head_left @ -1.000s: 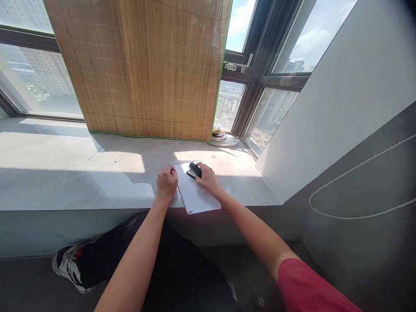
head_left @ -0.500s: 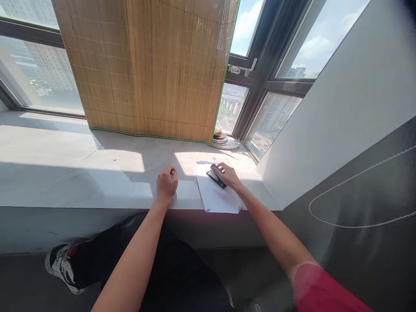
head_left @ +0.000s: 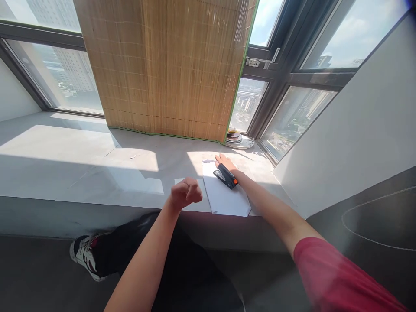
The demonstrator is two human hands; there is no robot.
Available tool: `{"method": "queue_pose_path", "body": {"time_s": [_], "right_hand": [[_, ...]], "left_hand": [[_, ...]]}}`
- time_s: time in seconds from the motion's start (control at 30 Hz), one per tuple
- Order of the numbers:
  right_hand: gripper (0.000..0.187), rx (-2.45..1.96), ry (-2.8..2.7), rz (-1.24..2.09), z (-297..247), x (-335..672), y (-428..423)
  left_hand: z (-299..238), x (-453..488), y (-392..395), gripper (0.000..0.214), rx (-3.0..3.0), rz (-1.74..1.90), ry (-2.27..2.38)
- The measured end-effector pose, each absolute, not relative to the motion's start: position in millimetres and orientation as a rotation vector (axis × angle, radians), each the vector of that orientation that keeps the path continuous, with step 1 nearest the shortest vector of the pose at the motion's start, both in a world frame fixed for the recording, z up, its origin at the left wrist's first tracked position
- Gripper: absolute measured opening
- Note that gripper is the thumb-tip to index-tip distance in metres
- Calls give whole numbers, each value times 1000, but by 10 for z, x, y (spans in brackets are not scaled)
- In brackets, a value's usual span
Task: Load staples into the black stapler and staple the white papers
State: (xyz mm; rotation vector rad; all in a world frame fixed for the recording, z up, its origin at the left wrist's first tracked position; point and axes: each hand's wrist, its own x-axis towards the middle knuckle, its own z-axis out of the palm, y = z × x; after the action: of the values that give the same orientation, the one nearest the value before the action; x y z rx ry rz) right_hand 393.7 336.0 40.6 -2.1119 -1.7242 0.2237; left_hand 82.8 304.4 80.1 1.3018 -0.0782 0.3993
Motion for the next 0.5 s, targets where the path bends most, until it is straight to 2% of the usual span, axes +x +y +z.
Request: {"method": "queue_pose_path", "body": {"time_s": [0.07, 0.13, 0.2, 0.43, 0.5], "right_hand": [[57, -2153, -1772, 213, 412, 3735, 3512], [57, -2170, -1799, 214, 415, 3476, 3693], [59, -2185, -1806, 222, 417, 3182, 3895], [66, -2158, -1894, 222, 462, 2187, 4595], [68, -2155, -1940, 253, 476, 1946, 4752]], "left_hand": [[869, 873, 2924, 47, 1288, -103, -444], [931, 1023, 2728, 37, 1358, -518, -661], [919, 1240, 2489, 27, 1401, -775, -745], [230, 1685, 2023, 28, 1653, -1090, -566], [84, 1662, 2045, 27, 1743, -910, -432]]}}
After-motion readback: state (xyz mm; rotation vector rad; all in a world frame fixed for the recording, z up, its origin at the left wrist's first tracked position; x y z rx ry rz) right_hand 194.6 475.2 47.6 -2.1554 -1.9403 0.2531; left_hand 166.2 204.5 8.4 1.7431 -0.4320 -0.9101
